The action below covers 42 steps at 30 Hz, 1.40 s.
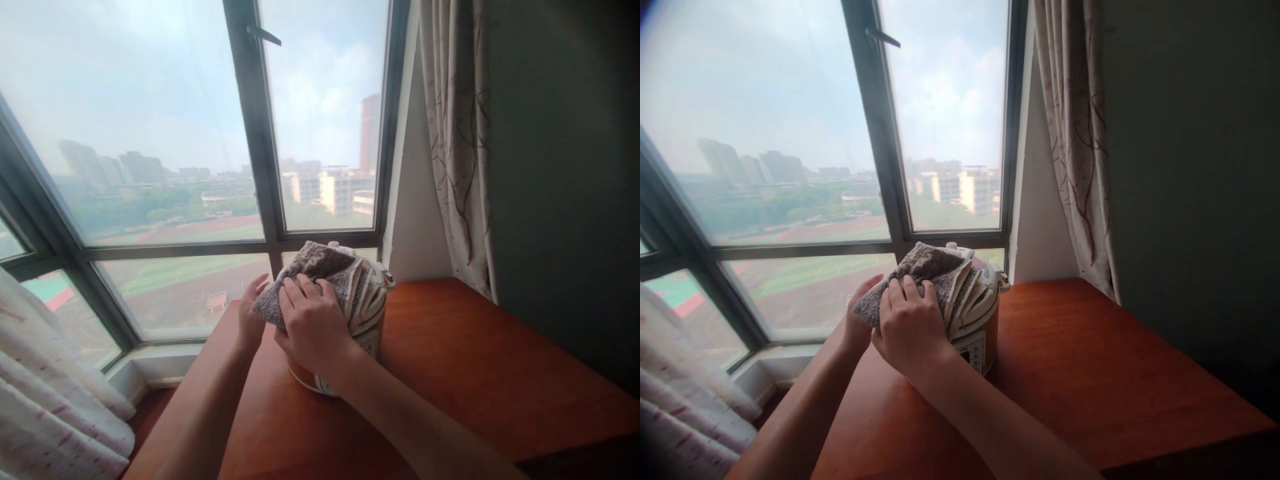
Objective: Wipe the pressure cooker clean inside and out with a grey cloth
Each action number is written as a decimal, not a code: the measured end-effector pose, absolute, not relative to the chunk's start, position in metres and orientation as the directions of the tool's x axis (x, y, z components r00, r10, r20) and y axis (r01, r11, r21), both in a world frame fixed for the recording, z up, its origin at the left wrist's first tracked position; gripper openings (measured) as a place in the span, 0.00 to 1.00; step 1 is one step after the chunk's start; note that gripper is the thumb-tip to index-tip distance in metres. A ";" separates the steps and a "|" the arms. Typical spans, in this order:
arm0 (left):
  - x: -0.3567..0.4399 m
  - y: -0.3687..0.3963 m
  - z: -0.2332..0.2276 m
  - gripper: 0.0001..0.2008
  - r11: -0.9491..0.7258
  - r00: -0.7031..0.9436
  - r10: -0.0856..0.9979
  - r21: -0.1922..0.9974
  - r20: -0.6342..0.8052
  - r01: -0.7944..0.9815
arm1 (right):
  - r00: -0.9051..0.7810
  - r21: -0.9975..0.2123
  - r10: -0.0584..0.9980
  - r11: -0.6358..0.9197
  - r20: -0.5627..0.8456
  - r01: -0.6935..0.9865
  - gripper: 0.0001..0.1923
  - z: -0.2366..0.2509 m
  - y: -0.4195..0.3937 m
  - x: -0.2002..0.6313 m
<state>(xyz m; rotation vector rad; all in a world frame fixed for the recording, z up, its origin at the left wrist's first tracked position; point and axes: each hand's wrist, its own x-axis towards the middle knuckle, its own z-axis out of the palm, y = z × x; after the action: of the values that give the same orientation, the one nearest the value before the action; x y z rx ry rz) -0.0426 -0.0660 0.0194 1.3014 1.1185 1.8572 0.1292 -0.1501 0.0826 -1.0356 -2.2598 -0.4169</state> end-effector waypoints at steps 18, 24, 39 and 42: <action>0.032 -0.150 0.050 0.31 -0.512 0.113 0.614 0.284 0.781 0.811 | -0.083 -0.748 0.770 0.635 0.632 0.194 0.20 0.117 -0.097 0.162; 0.017 -0.144 0.049 0.27 -0.537 0.119 0.612 0.299 0.782 0.789 | 0.100 -0.610 0.685 0.562 0.722 0.559 0.21 0.100 -0.072 0.213; -0.052 -0.040 0.078 0.27 -0.415 0.105 0.909 0.859 0.402 0.299 | -0.156 -0.380 0.844 0.387 0.514 0.840 0.33 0.091 -0.077 0.215; -0.054 -0.033 0.076 0.22 -0.277 0.123 0.959 0.941 0.257 0.195 | -0.157 -0.381 0.841 0.390 0.517 0.838 0.33 0.089 -0.075 0.215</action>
<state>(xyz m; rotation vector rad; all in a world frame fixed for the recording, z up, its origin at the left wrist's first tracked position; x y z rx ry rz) -0.0541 -0.0335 0.0758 1.6134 1.1487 1.2247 0.2154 -0.0746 0.0889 -1.4357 -1.9777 0.0064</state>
